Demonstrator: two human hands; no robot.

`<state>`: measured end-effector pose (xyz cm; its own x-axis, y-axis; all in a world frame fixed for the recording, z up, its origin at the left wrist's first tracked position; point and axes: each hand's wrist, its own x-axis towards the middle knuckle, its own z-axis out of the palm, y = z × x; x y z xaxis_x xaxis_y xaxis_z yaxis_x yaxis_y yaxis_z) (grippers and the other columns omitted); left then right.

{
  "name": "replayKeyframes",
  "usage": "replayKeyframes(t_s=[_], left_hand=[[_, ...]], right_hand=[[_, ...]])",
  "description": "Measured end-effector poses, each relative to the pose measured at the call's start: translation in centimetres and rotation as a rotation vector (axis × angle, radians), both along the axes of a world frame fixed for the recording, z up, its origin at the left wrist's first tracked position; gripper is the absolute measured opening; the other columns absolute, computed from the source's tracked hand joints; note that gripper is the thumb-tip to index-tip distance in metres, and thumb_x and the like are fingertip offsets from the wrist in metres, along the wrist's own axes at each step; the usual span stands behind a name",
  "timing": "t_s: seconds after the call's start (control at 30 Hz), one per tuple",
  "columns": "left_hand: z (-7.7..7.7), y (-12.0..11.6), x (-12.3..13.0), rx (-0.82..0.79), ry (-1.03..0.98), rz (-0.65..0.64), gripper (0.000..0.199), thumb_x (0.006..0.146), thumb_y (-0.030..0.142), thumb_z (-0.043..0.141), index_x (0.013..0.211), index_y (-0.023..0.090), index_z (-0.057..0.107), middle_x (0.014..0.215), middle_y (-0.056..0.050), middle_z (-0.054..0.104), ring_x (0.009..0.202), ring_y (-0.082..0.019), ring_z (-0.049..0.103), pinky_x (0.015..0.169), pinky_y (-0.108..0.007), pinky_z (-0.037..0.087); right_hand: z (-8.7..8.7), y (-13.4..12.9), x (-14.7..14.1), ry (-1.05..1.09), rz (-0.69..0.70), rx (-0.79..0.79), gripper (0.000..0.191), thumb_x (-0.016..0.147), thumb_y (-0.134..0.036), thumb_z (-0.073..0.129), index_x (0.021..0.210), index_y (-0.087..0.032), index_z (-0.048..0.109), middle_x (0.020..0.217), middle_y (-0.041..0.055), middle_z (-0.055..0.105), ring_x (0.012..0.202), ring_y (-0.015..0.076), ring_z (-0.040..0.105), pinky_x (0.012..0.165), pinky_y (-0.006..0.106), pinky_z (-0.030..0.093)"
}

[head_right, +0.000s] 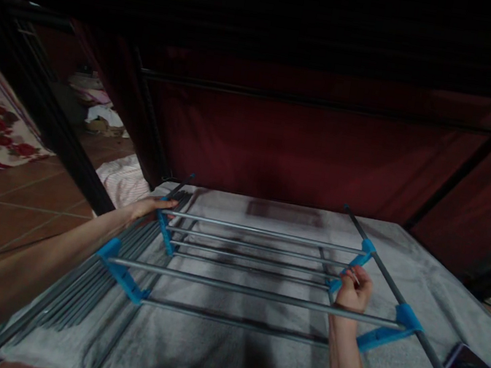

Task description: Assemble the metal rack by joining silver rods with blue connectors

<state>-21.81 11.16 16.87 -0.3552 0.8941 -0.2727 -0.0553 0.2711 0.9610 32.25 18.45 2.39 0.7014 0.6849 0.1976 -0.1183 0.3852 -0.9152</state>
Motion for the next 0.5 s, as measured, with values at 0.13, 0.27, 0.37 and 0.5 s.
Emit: replayKeyframes(t_s=[0.13, 0.27, 0.37, 0.5], left_hand=[[-0.3, 0.4, -0.1, -0.017, -0.025, 0.073, 0.037, 0.059, 0.027, 0.092, 0.083, 0.013, 0.068, 0.072, -0.003, 0.068, 0.060, -0.015, 0.066, 0.059, -0.025, 0.058], [-0.2, 0.1, 0.1, -0.022, 0.003, 0.076, 0.041, 0.062, 0.038, 0.091, 0.088, 0.012, 0.071, 0.079, -0.006, 0.070, 0.061, -0.017, 0.067, 0.056, -0.026, 0.057], [0.0, -0.3, 0.2, 0.008, 0.024, 0.069, 0.040, 0.066, 0.043, 0.089, 0.085, 0.013, 0.073, 0.077, -0.006, 0.069, 0.062, -0.017, 0.067, 0.055, -0.026, 0.056], [-0.3, -0.2, 0.0, 0.016, 0.030, 0.070, 0.036, 0.067, 0.044, 0.088, 0.080, 0.014, 0.073, 0.076, -0.006, 0.067, 0.059, -0.017, 0.066, 0.055, -0.026, 0.055]], right_hand=[[1.0, -1.0, -2.3, 0.153, 0.293, -0.063, 0.036, 0.056, -0.026, 0.078, 0.090, -0.021, 0.067, 0.088, -0.0008, 0.069, 0.080, 0.0166, 0.066, 0.079, 0.038, 0.060], [3.9, -1.1, -4.0, 0.414, 0.640, -0.062, 0.026, 0.063, -0.022, 0.072, 0.088, -0.022, 0.067, 0.095, 0.0034, 0.073, 0.090, 0.0176, 0.070, 0.082, 0.035, 0.062], [5.8, -0.7, -5.1, 0.568, 0.769, -0.007, 0.018, 0.072, -0.027, 0.067, 0.089, -0.022, 0.066, 0.097, 0.0048, 0.071, 0.099, 0.0190, 0.069, 0.088, 0.038, 0.061], [7.0, 0.5, -6.7, 0.679, 0.766, 0.052, 0.009, 0.083, -0.032, 0.060, 0.082, -0.024, 0.056, 0.078, -0.0010, 0.063, 0.083, 0.0167, 0.067, 0.082, 0.040, 0.061]])
